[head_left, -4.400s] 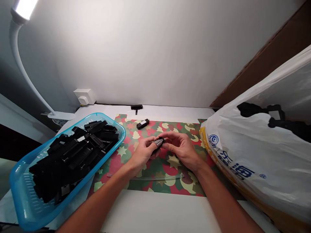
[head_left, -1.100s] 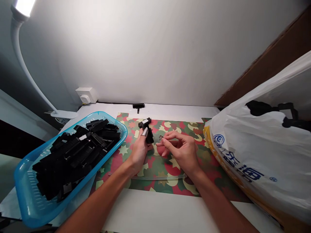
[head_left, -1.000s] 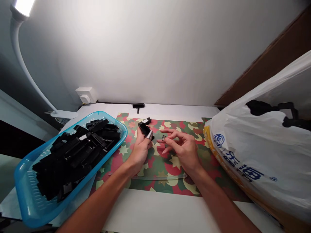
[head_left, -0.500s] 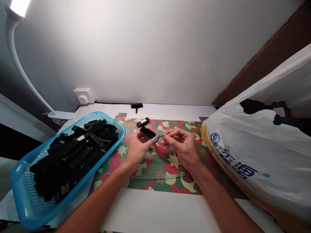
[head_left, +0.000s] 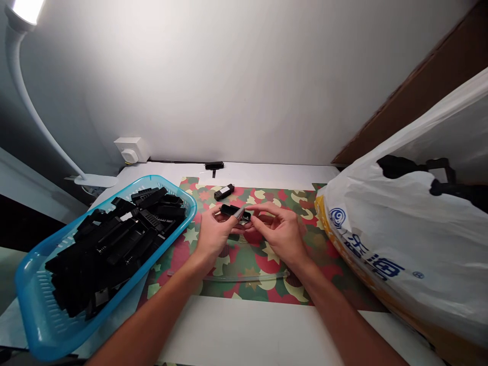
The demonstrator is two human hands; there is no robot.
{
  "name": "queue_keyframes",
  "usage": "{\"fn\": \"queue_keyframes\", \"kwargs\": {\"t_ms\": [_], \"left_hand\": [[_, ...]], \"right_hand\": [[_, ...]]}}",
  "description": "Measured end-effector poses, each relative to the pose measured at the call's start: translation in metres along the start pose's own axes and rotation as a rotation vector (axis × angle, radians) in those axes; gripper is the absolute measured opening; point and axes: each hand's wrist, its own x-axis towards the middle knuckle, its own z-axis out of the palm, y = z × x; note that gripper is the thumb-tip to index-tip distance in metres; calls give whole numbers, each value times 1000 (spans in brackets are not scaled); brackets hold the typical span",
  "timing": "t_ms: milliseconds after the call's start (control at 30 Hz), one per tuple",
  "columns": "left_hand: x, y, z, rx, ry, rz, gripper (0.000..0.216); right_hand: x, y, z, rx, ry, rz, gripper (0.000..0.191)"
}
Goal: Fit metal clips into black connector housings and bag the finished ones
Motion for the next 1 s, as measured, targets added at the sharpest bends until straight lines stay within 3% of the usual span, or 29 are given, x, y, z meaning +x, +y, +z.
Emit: {"fn": "queue_keyframes", "kwargs": {"t_ms": [200,400,567,833,1000], "left_hand": [[3,-1,-1,14,12,11,49],[0,-3,-1,176,20,144,33],[-5,-4,-1,298,24,193,24],[-3,-4,-2,366,31,196,25],[-2,-1,-2,453,30,207,28]], "right_hand": [[-4,-2,0,-298,50,-241,16],[-6,5,-6,-683,-75,-433,34],[-6,8,-13,-959,-173,-490,35],[-5,7,-13,-1118,-168,-606,35],[-3,6,-14,-1114,-232,-584,32]]}}
